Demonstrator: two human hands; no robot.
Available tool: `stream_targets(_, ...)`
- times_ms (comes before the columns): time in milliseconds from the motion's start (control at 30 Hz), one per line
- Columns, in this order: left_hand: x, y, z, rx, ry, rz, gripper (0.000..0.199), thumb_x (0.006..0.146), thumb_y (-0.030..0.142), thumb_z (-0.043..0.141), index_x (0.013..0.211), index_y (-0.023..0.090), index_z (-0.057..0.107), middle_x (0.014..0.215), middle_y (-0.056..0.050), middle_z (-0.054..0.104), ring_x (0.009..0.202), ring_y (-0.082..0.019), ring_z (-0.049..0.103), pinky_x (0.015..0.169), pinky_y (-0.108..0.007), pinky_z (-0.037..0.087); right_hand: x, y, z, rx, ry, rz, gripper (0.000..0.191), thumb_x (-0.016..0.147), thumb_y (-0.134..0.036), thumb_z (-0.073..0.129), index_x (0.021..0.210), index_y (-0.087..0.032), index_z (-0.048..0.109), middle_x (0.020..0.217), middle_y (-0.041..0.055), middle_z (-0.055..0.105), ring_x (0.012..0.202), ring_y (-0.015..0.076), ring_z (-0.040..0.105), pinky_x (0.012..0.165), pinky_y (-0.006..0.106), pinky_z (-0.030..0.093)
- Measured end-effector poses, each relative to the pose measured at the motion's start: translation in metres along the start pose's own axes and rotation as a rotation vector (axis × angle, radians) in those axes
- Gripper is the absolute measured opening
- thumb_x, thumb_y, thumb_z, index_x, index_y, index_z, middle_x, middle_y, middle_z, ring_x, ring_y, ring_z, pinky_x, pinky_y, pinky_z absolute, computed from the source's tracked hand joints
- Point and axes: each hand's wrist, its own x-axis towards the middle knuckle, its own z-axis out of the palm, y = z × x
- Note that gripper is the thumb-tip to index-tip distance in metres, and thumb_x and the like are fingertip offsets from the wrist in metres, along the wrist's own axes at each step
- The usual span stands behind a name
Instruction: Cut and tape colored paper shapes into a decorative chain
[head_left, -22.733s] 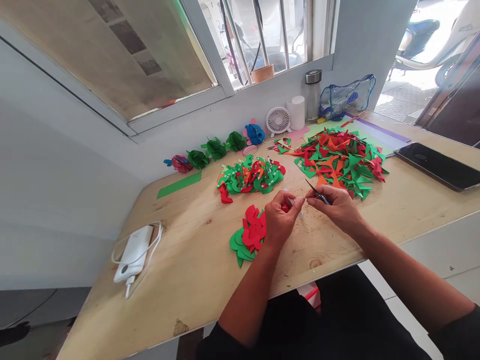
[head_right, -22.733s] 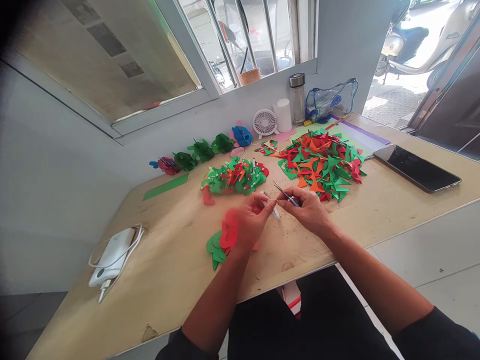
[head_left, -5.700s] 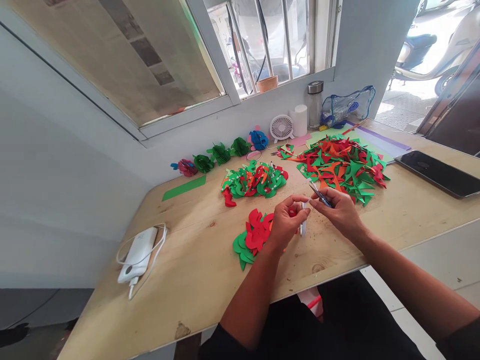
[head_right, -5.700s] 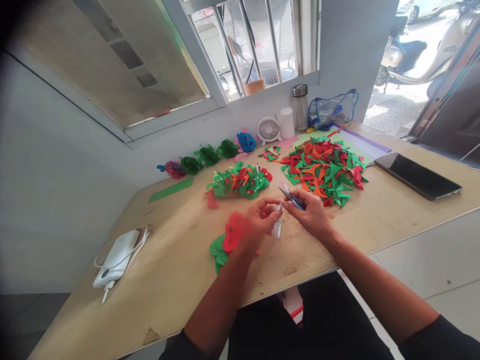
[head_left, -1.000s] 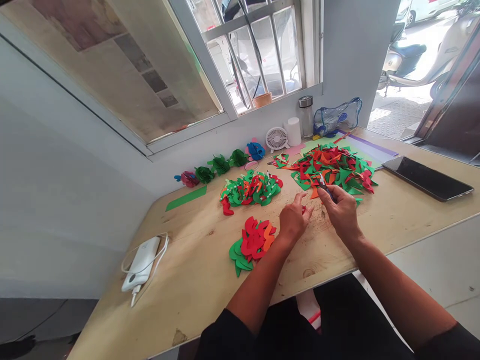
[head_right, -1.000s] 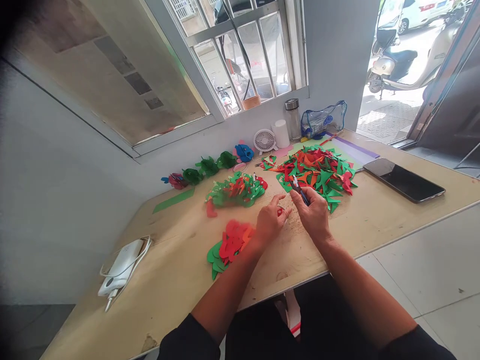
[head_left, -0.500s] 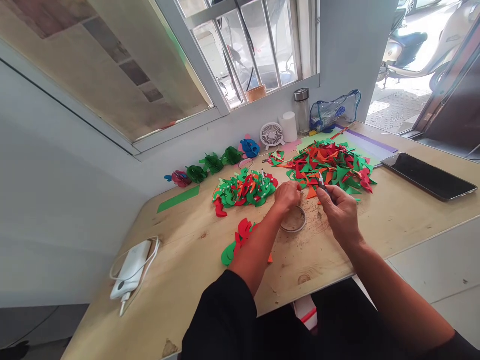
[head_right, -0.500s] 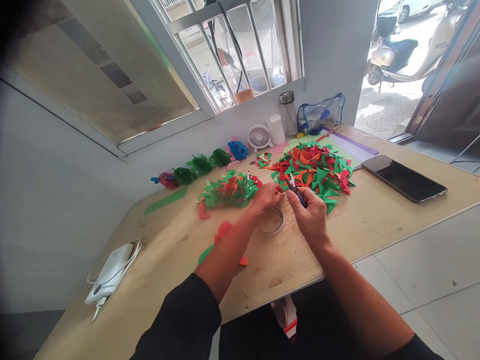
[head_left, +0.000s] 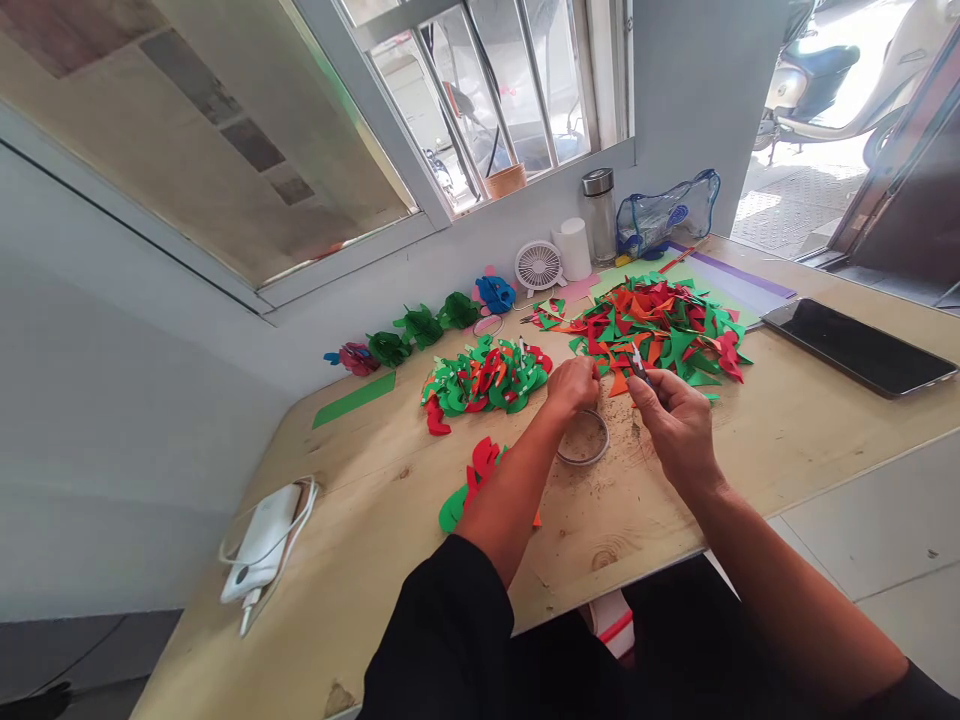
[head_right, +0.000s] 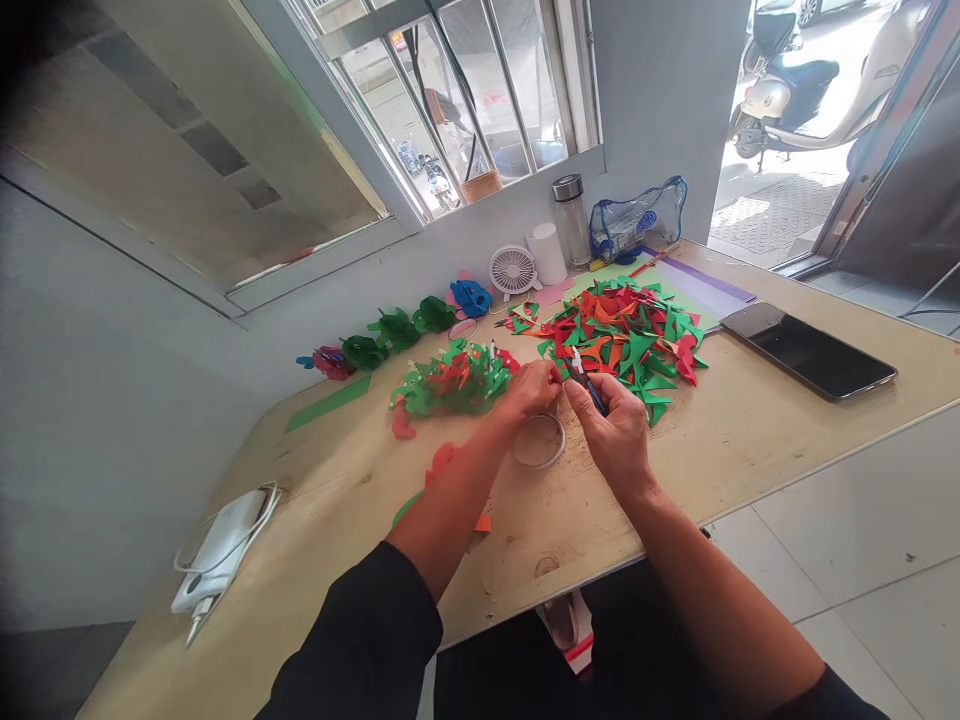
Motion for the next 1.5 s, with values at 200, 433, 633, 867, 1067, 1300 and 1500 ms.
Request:
stream_targets(200, -0.018, -0.006, -0.011, -0.052, 0.083, 0.011, 0.017, 0.077, 0.014, 0.051, 0.085, 0.019, 0.065, 0.089, -0.008, 0.069, 0.085, -0.022, 0.061, 0.072, -0.030, 0.043, -0.001, 0.001, 0.000, -0.023, -0.020, -0.007, 0.032, 0.079, -0.048, 0.060, 0.077, -0.016, 0.061, 0.057, -0.0049, 0.036, 0.052, 0.0085, 0.029, 0.045, 0.023, 0.021)
stream_targets(433, -0.078, -0.020, -0.032, -0.639, 0.331, 0.087, 0.004, 0.074, 0.019, 0.057, 0.071, 0.017, 0.059, 0.068, 0.000, 0.060, 0.063, -0.013, 0.054, 0.062, -0.025, 0.041, 0.001, 0.004, 0.001, -0.287, -0.180, -0.063, 0.034, 0.080, -0.050, 0.056, 0.075, -0.017, 0.062, 0.056, -0.0038, 0.043, 0.052, 0.0096, 0.037, 0.048, 0.023, 0.027)
stream_targets(633, -0.123, -0.030, -0.031, -1.411, 0.292, -0.028, 0.020, 0.068, 0.029, 0.069, 0.075, 0.016, 0.056, 0.063, 0.002, 0.058, 0.041, -0.004, 0.038, 0.042, -0.019, 0.030, -0.004, 0.009, 0.005, -0.837, -0.266, -0.212, 0.034, 0.080, -0.053, 0.052, 0.082, -0.021, 0.065, 0.064, 0.0018, 0.062, 0.060, 0.0170, 0.056, 0.054, 0.025, 0.032)
stream_targets(867, -0.132, -0.050, -0.014, -1.947, 0.188, -0.007, 0.029, 0.061, 0.024, 0.077, 0.077, 0.017, 0.053, 0.064, 0.003, 0.057, 0.041, -0.002, 0.038, 0.042, -0.018, 0.031, -0.010, 0.017, 0.005, -1.138, -0.275, -0.367, 0.034, 0.082, -0.053, 0.051, 0.095, -0.025, 0.066, 0.075, 0.0036, 0.070, 0.065, 0.0216, 0.064, 0.051, 0.026, 0.030)
stream_targets(1067, -0.130, -0.055, -0.005, -2.048, 0.107, 0.045, 0.026, 0.063, 0.022, 0.076, 0.076, 0.016, 0.053, 0.067, 0.002, 0.057, 0.043, -0.002, 0.039, 0.045, -0.019, 0.033, -0.027, 0.020, -0.001, -1.257, -0.358, -0.447, 0.034, 0.085, -0.050, 0.047, 0.102, -0.026, 0.065, 0.076, 0.0027, 0.070, 0.064, 0.0211, 0.065, 0.052, 0.028, 0.032)
stream_targets(1300, -0.134, -0.054, -0.005, -2.030, 0.119, 0.088, 0.023, 0.066, 0.023, 0.073, 0.078, 0.016, 0.055, 0.068, 0.001, 0.058, 0.044, -0.003, 0.040, 0.046, -0.019, 0.034, -0.031, 0.021, -0.005, -1.263, -0.369, -0.559, 0.027, 0.086, -0.043, 0.051, 0.100, -0.023, 0.064, 0.087, 0.0032, 0.068, 0.075, 0.0200, 0.064, 0.057, 0.029, 0.037)
stream_targets(1500, -0.135, -0.053, -0.005, -1.978, 0.137, 0.108, 0.025, 0.066, 0.027, 0.074, 0.076, 0.015, 0.055, 0.068, 0.001, 0.058, 0.045, -0.003, 0.041, 0.047, -0.020, 0.034, -0.025, 0.020, -0.006, -1.143, -0.315, -0.684, 0.033, 0.084, -0.049, 0.052, 0.091, -0.020, 0.066, 0.088, 0.0085, 0.067, 0.085, 0.0256, 0.061, 0.070, 0.035, 0.042)
